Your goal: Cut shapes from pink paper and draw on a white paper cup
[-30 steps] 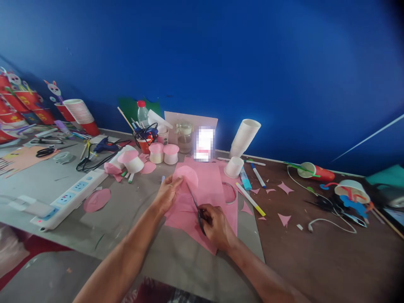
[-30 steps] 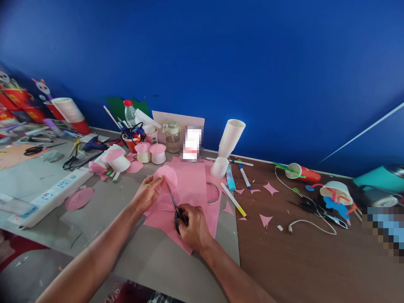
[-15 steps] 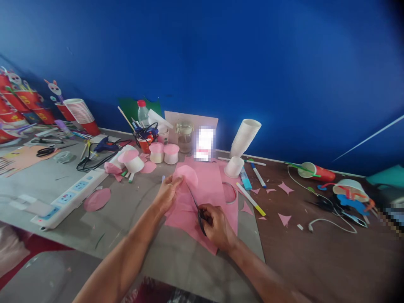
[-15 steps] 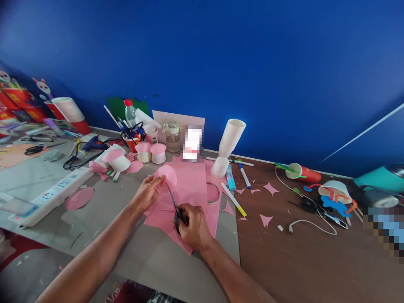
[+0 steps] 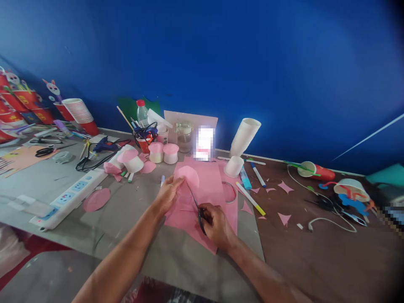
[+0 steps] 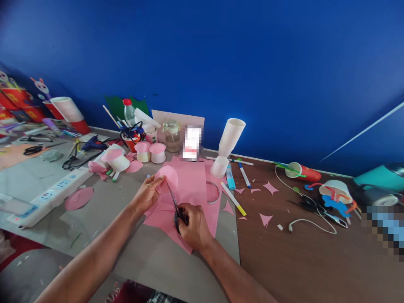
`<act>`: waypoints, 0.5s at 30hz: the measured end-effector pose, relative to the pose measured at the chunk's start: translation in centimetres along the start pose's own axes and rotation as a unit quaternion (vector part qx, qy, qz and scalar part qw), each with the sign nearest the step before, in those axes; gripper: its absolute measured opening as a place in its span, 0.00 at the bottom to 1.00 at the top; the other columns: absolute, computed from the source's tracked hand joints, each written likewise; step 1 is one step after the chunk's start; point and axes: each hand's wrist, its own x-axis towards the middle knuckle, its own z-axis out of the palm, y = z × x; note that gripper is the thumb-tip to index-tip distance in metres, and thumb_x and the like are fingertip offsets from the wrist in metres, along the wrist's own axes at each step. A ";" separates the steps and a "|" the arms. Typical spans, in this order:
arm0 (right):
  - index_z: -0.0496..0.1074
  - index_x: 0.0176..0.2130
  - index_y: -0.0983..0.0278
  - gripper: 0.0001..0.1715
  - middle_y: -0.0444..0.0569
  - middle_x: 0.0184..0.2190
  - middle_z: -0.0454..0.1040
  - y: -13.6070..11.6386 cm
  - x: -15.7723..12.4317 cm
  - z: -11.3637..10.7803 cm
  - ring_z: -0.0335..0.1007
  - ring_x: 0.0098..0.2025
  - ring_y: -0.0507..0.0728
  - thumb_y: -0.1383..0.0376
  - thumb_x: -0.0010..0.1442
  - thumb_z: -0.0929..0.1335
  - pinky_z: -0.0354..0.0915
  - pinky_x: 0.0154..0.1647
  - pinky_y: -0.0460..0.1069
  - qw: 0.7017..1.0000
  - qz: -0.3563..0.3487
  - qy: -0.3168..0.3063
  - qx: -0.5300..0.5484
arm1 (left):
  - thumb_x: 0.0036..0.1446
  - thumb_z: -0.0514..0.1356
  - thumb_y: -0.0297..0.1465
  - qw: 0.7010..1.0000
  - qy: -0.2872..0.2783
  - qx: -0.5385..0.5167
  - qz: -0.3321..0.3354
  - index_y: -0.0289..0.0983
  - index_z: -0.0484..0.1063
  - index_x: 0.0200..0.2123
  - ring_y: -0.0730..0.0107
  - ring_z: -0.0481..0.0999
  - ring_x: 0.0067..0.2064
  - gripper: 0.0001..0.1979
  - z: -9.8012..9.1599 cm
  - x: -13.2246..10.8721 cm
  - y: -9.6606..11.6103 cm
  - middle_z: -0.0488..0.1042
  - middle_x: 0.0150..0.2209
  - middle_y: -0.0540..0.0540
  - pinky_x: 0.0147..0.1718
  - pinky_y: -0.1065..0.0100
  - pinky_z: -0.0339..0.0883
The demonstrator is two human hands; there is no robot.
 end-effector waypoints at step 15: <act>0.76 0.46 0.65 0.20 0.50 0.31 0.83 0.2 0.0 0.2 0.80 0.36 0.61 0.75 0.53 0.67 0.70 0.46 0.55 1.000 0.009 -0.003 0.016 | 0.40 0.78 0.36 1.000 -0.010 0.002 0.009 0.35 0.81 0.31 0.62 0.83 0.34 0.16 -0.4 0.2 -0.5 0.82 0.27 0.49 0.33 0.69 0.71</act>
